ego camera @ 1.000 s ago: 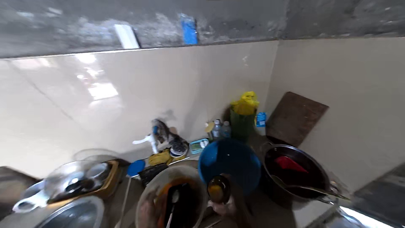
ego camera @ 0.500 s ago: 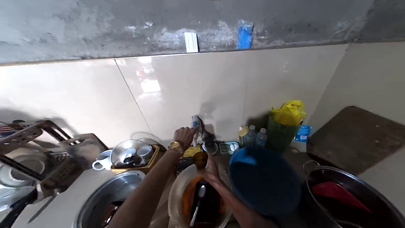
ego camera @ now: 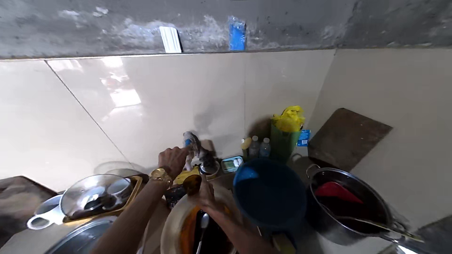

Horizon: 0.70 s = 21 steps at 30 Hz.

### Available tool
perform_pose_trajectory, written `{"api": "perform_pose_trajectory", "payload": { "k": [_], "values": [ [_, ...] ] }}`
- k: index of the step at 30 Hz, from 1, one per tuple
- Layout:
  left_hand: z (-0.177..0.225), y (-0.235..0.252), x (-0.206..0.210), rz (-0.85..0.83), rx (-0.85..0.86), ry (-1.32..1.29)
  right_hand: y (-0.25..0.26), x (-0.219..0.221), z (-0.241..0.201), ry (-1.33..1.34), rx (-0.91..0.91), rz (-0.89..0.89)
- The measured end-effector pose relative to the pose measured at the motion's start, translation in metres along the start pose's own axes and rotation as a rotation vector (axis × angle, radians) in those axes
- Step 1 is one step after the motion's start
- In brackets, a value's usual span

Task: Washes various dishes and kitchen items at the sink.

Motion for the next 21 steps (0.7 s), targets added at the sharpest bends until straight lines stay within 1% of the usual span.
{"api": "perform_pose_trajectory", "payload": {
  "k": [3,5,7,9,10,12,15,16,19,21],
  "values": [
    [0.0,-0.001,0.001,0.006,-0.012,0.015,-0.006,0.001,0.0,0.019,0.023,-0.033],
    [0.004,-0.002,0.001,-0.009,-0.017,0.016,-0.019,-0.002,0.004,0.069,-0.003,-0.012],
    [0.008,-0.007,0.0,0.006,-0.017,-0.024,-0.038,-0.01,0.008,0.136,-0.047,-0.013],
    [0.011,-0.014,0.003,0.047,-0.006,-0.098,-0.058,-0.026,0.013,0.204,-0.069,-0.053],
    [0.012,-0.015,0.005,0.059,-0.003,-0.142,-0.067,-0.041,0.013,0.207,-0.054,-0.066],
    [0.01,-0.008,0.012,0.064,-0.021,-0.216,-0.08,-0.081,0.014,0.194,-0.048,-0.028],
    [0.005,0.0,0.027,0.193,0.042,-0.332,-0.098,-0.148,0.012,0.125,-0.04,0.018],
    [0.004,0.002,0.031,0.239,0.068,-0.36,-0.104,-0.17,0.01,0.089,-0.064,0.035],
    [-0.004,0.012,0.038,0.351,0.13,-0.434,-0.133,-0.24,-0.005,-0.046,-0.093,0.186],
    [-0.011,0.018,0.039,0.399,0.208,-0.46,-0.152,-0.288,-0.017,-0.143,-0.103,0.314]
  ]
}}
Point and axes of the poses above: each hand's wrist, its own y-axis towards the middle knuckle, its own x-axis out of the palm, z = x × y, the point moved 7 cm from there along y, towards the middle knuckle, and after that the axes turned 1 degree about -z, right-handed, at the moved point
